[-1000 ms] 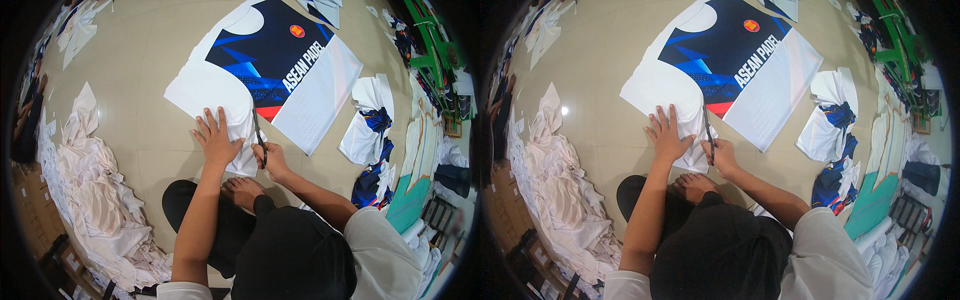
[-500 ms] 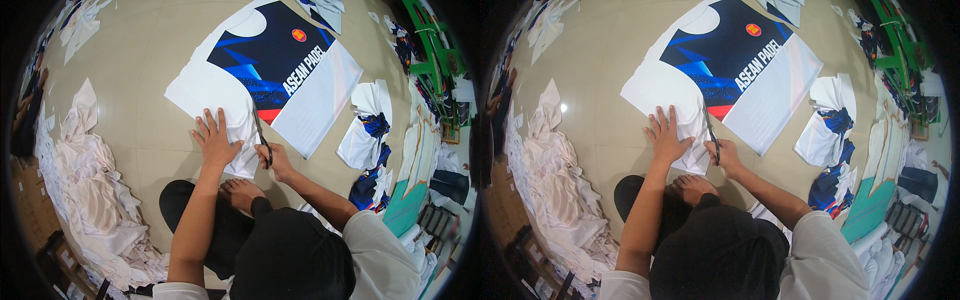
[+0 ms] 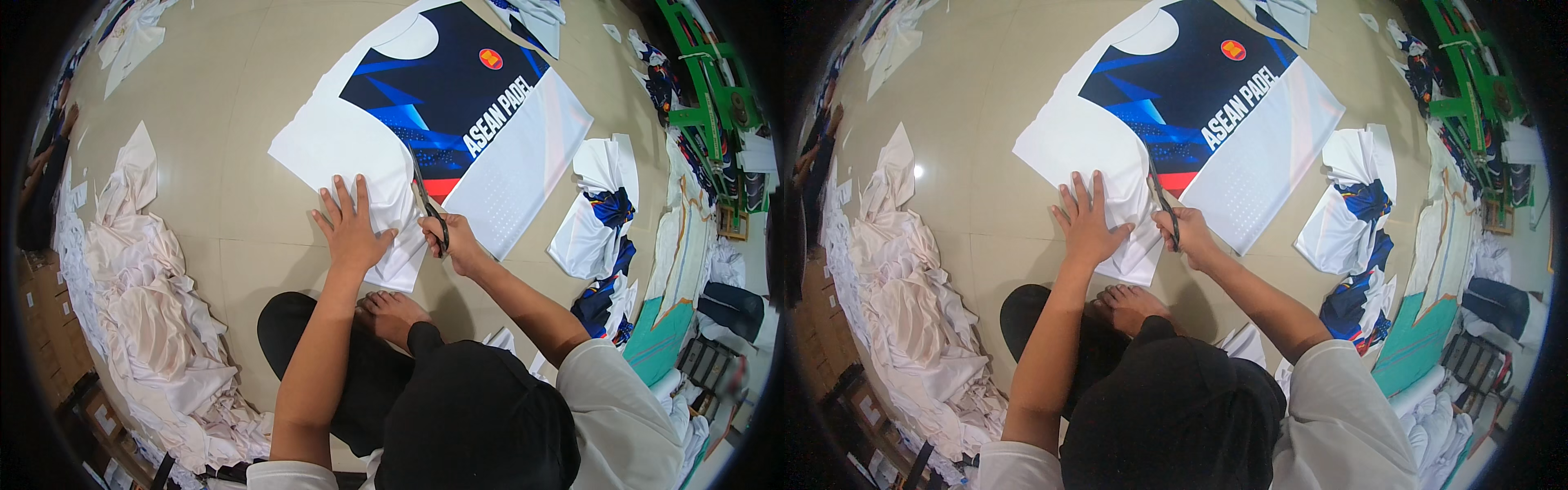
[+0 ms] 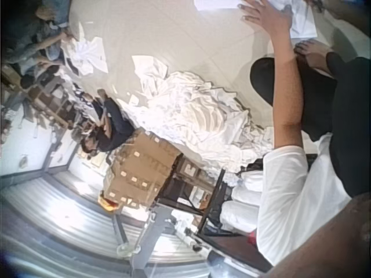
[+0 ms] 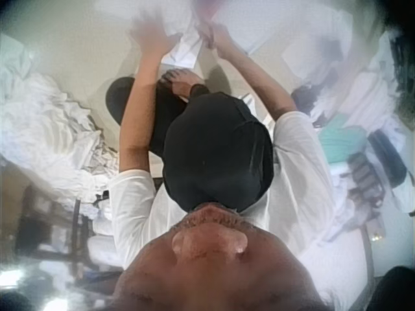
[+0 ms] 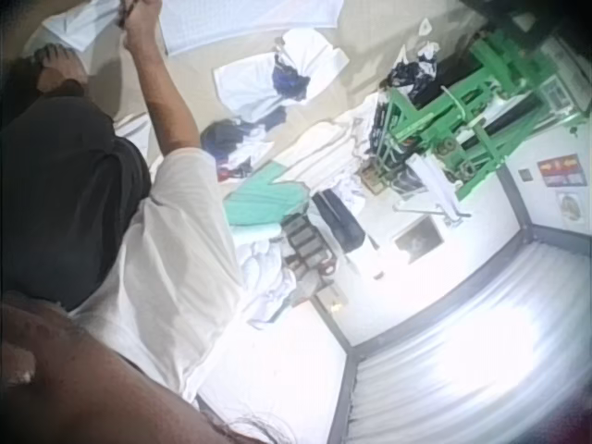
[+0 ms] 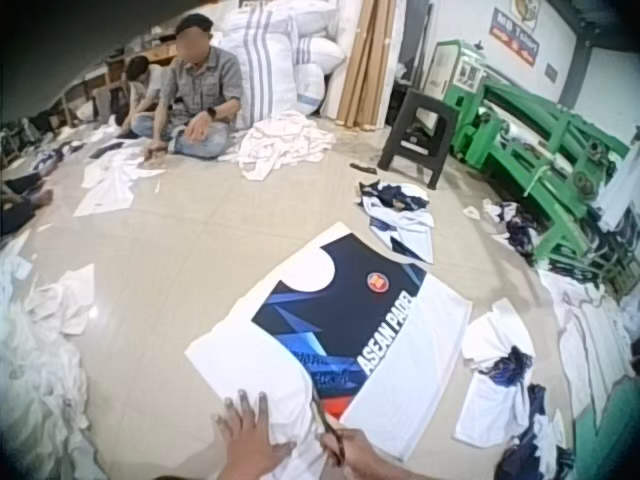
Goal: The person sits on the floor and uses scissors to cut a large printed fabric sheet along the edges of a design. They trim the excess material around the perimeter, flip the sheet, and continue cutting to shape the garment.
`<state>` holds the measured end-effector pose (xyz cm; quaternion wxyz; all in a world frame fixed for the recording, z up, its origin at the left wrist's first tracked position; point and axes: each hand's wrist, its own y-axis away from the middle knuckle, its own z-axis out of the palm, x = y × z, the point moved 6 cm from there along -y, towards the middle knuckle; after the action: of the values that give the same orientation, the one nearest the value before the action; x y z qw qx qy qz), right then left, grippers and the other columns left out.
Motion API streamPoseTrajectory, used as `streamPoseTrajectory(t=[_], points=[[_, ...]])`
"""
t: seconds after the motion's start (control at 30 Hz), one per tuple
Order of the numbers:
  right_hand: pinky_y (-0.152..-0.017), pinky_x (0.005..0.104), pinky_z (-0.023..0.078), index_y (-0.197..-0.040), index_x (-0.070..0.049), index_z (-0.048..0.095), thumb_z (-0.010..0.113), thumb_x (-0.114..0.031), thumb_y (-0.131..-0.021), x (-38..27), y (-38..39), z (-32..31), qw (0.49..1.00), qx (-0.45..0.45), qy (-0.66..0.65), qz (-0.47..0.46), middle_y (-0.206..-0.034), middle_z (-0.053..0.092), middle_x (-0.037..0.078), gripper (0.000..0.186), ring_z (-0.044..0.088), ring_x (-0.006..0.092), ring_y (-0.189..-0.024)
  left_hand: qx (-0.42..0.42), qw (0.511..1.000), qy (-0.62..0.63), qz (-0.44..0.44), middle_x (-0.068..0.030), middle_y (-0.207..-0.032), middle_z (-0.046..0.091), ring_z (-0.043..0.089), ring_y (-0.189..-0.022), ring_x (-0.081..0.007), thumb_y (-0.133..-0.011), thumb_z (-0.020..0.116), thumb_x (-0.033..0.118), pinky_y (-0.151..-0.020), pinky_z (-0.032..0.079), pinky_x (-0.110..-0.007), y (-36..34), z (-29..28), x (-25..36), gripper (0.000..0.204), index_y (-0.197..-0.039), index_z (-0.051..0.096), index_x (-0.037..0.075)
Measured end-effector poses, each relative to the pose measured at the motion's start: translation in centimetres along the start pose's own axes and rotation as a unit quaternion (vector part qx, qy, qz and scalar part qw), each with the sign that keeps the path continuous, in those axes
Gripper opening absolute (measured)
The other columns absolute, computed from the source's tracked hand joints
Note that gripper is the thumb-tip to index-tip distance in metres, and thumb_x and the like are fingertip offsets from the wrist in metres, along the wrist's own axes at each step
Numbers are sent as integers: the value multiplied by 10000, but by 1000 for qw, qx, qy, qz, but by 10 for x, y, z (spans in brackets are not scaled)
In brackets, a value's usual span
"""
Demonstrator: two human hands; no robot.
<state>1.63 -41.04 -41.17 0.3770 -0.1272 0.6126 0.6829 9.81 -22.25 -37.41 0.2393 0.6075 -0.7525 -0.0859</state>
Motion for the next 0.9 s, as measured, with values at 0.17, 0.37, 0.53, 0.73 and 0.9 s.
streamPoseTrajectory(t=[0.17,0.37,0.53,0.73,0.9], points=[[-472,250,414,-826,-32,666,791,-272,-909,-4,-1,-6,1000,-6,19,1,-647,595,-5,283,527,77,-503,3,1000,2,6,-256,-1764,-48,-46,-1588,-573,-782,840,519,-1197,20,-789,-1,1,-1,1272,-1725,43,215],[-471,260,404,-784,-38,658,787,-268,-888,-9,-3,-19,998,-10,58,0,-643,593,6,283,521,86,-504,-5,1000,4,-7,-237,-1768,-21,-39,-1600,-544,-780,874,455,-1227,25,-752,1,-5,4,1261,-1723,76,203],[-470,266,393,-753,-47,645,778,-264,-877,-15,-3,-22,997,-19,76,10,-642,586,6,283,508,85,-502,-3,1000,1,-8,-235,-1769,-20,-38,-1601,-542,-772,881,457,-1227,25,-752,2,-6,4,1270,-1723,78,202],[-466,267,385,-742,-56,636,783,-228,-857,-20,-3,-26,995,-17,96,18,-634,565,-3,254,491,83,-500,-4,1000,1,-12,-226,-1772,-22,-41,-1603,-537,-775,880,464,-1228,19,-751,2,-5,3,1268,-1723,77,208],[-466,266,388,-739,-61,631,779,-199,-841,-23,-6,-35,992,-25,120,29,-637,565,-2,227,495,84,-507,-6,1000,1,-6,-230,-1771,-33,-43,-1599,-545,-775,870,490,-1218,19,-763,1,-5,4,1274,-1724,65,216]])
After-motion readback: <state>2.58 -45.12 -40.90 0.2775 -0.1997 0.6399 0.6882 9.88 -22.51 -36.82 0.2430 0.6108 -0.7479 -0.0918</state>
